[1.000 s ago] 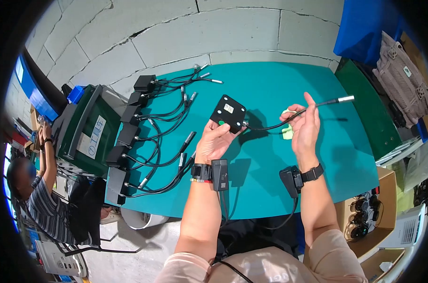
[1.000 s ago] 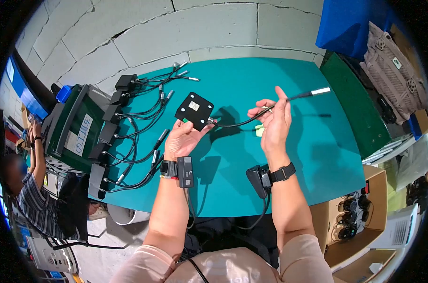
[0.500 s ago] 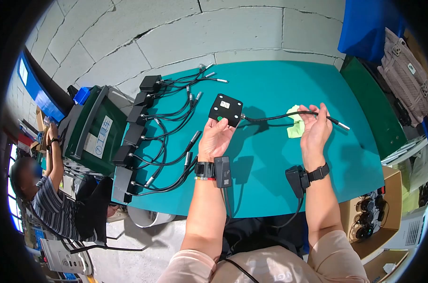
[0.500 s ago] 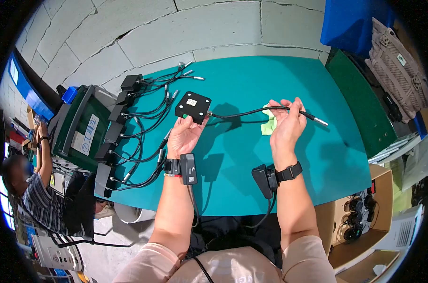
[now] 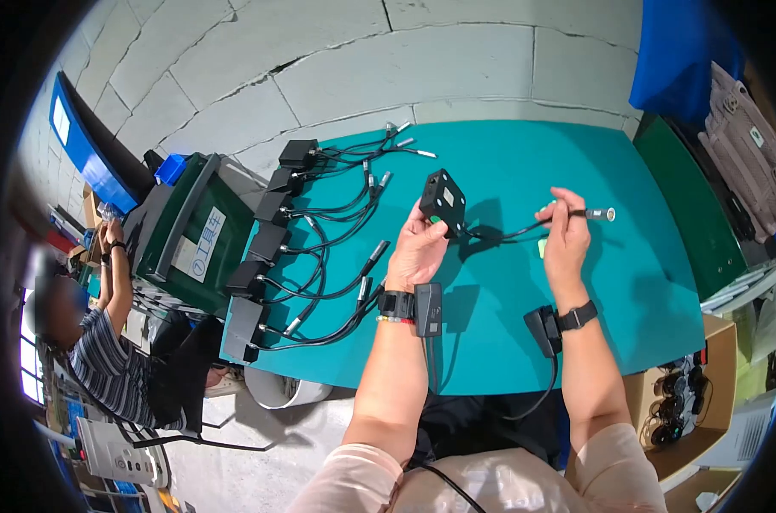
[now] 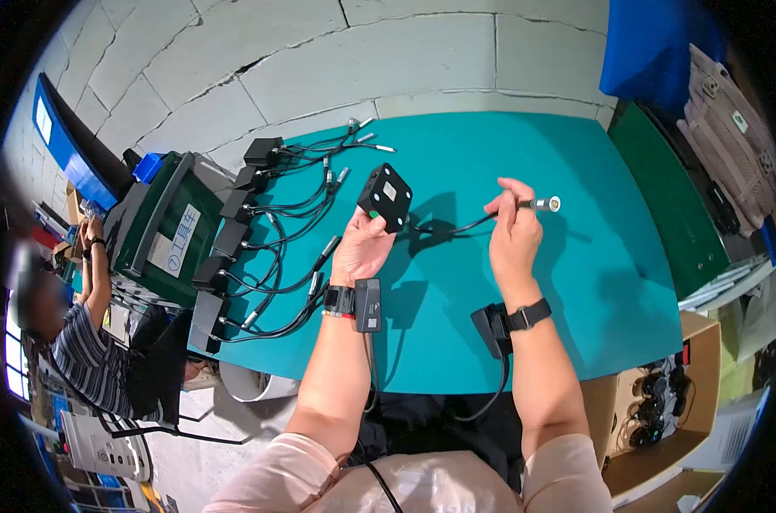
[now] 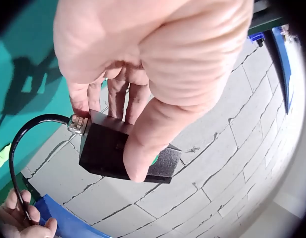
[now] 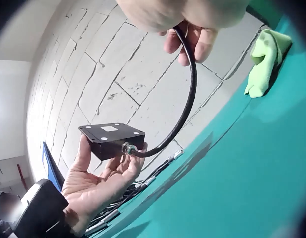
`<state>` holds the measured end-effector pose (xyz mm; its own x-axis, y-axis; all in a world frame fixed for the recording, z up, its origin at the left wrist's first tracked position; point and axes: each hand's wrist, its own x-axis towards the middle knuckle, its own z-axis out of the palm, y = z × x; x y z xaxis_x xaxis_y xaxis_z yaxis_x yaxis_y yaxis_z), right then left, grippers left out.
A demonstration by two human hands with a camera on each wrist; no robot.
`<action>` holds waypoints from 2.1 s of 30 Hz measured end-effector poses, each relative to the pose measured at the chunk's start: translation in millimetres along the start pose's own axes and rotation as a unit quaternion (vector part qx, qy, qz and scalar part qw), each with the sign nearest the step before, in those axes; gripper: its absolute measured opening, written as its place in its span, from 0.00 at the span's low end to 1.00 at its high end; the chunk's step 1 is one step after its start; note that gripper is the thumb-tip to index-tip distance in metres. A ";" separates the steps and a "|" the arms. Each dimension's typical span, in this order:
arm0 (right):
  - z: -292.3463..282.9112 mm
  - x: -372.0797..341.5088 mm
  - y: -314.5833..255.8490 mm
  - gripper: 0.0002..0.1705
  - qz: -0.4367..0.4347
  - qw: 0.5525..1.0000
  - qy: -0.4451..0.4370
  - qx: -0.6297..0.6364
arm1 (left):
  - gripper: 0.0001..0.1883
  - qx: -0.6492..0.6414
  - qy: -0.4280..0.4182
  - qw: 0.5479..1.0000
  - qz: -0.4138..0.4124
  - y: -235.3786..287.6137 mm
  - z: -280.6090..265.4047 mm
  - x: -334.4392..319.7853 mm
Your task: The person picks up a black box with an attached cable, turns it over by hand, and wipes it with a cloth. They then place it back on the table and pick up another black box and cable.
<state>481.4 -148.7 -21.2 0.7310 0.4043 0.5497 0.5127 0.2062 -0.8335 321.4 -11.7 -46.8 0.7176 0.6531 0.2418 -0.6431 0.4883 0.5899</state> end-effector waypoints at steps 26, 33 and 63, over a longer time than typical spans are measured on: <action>1.1 -3.6 5.9 0.19 0.046 0.997 -0.048 -0.050 | 0.36 0.067 0.042 0.996 -0.043 -0.3 -1.3 6.9; 3.9 -2.6 7.4 0.19 0.047 0.997 -0.031 -0.057 | 0.36 0.070 0.037 0.996 -0.047 -1.9 -1.7 12.4; 3.2 -4.0 14.5 0.19 0.059 0.995 -0.053 -0.066 | 0.37 0.100 0.064 0.992 -0.047 -0.6 0.9 6.1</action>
<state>484.5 -144.5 -35.7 0.7415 0.5125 0.4331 0.4852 0.0363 -0.8737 326.4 -8.5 -45.0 0.7234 0.6851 0.0857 -0.5000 0.4342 0.7494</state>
